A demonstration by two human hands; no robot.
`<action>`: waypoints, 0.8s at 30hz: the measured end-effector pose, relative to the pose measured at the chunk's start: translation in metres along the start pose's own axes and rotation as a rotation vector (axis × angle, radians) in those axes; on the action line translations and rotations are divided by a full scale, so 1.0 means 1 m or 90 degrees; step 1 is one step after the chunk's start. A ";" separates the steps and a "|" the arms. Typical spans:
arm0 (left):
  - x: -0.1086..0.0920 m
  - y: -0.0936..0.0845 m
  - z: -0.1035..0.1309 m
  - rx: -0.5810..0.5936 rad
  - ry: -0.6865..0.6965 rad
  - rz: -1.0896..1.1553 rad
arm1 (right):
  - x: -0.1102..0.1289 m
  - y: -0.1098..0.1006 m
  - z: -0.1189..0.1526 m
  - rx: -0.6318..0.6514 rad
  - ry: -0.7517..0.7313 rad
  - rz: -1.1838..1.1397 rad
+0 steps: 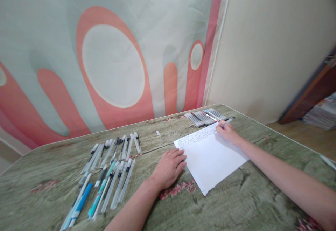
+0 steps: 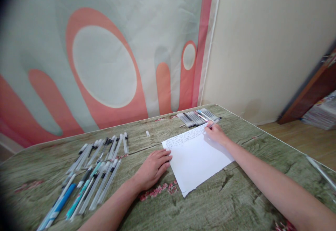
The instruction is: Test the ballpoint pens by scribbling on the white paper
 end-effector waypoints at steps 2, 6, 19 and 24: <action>0.000 0.000 0.000 -0.002 0.000 0.001 | -0.001 0.001 0.000 0.008 0.018 -0.043; -0.001 -0.001 0.000 -0.002 0.001 -0.001 | -0.005 0.004 0.000 0.020 0.047 -0.113; 0.004 -0.004 0.004 -0.104 -0.040 0.103 | 0.106 0.057 -0.003 0.244 -0.121 -0.208; 0.020 -0.008 0.005 -0.194 -0.125 0.190 | 0.189 0.117 0.005 0.328 -0.365 -0.171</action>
Point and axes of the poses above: each hand's wrist, its own z-axis away from the middle knuckle, its own y-axis out of the palm, x = y × z, the point moved 4 cm from there along -z, towards the middle knuckle, and after that the axes turned 1 degree about -x, right-handed, at the moved point
